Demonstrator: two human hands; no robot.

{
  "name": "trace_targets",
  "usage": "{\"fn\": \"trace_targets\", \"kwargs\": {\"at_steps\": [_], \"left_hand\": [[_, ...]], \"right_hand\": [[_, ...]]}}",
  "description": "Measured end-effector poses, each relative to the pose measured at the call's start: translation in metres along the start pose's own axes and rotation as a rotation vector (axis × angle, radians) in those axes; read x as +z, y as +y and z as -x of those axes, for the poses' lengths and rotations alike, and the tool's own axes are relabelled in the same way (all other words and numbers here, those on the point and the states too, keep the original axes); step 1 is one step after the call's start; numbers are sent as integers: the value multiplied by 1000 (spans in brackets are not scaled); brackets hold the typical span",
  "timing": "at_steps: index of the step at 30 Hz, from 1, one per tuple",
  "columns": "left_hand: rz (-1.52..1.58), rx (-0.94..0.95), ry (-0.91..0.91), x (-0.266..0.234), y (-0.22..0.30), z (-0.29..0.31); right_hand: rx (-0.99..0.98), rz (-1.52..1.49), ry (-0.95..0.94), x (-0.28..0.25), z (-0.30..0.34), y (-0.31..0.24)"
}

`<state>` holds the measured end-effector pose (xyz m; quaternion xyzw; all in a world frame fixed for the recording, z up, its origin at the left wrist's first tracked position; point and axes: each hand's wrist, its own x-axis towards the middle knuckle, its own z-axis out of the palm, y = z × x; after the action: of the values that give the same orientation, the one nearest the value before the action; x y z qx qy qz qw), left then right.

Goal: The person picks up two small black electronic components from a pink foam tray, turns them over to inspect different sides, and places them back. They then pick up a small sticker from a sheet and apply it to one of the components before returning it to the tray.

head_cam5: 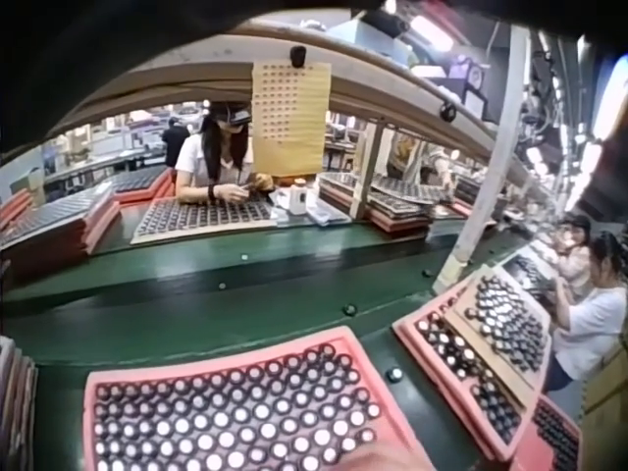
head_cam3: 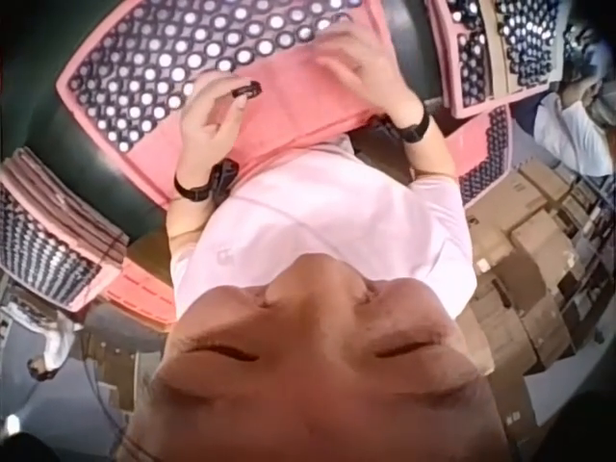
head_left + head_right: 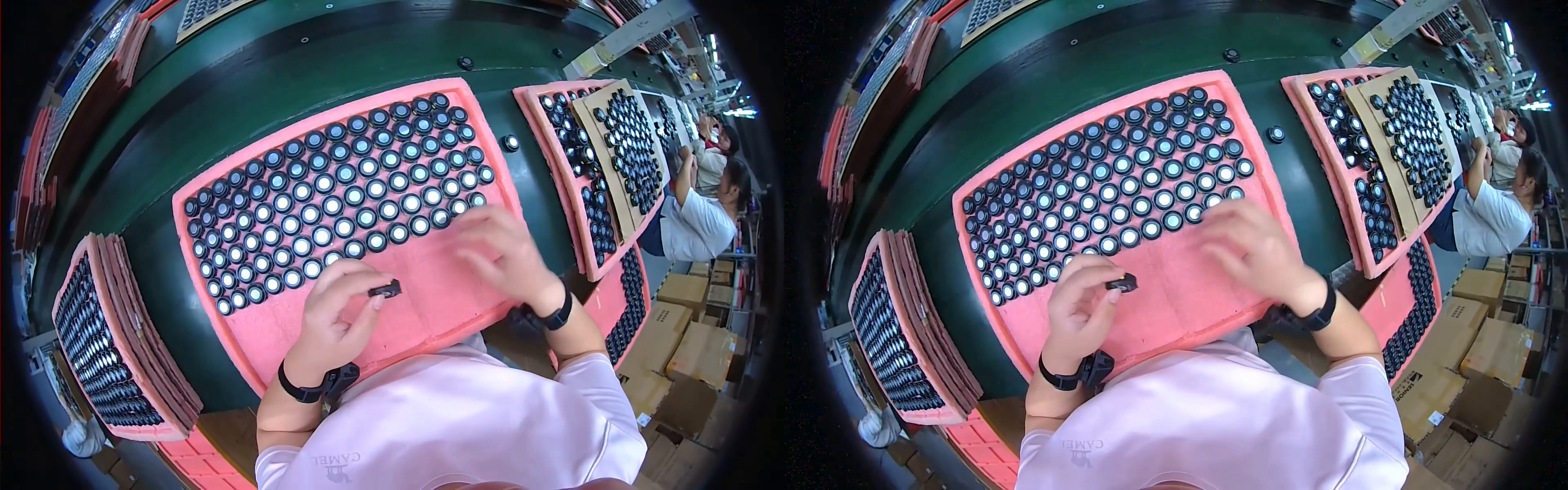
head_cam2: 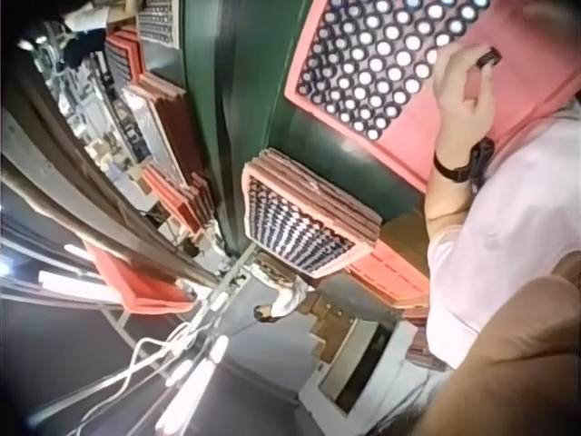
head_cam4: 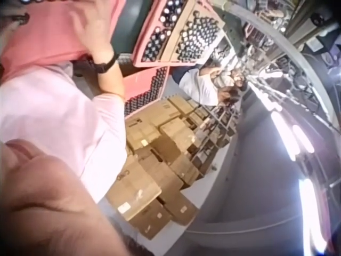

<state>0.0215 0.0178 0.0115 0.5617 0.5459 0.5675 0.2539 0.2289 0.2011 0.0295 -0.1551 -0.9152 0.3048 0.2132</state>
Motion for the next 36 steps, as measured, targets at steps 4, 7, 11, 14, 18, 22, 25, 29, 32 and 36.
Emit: {"fn": "trace_targets", "kwargs": {"at_steps": [4, 7, 11, 14, 18, 22, 25, 29, 32, 36], "left_hand": [[87, -89, -88, 7, 4, 1], [181, -183, -63, 12, 5, 2], [160, -211, 12, 10, 4, 4], [35, -173, 9, 5, 4, 1], [-10, -142, -28, 4, 4, -1], [-39, -112, -21, 3, 3, -1], [-36, -119, -25, 3, 3, -2], [-25, -137, -19, 3, 5, -4], [-26, -132, -21, 3, 4, -4], [-21, -141, -18, 3, 4, -4]], "right_hand": [[125, -438, -96, 29, -3, -33], [128, -592, -146, 44, -3, -36], [96, -298, -53, 22, -2, -15], [100, 72, 36, -8, 2, 15], [94, 399, 86, -34, 8, 43], [-13, 545, 6, -35, 10, 55], [-34, 522, -16, -39, 10, 53], [-48, 522, -29, -39, 8, 58], [-58, 528, -29, -38, 6, 64], [-45, 483, -41, -41, 1, 65]]}}
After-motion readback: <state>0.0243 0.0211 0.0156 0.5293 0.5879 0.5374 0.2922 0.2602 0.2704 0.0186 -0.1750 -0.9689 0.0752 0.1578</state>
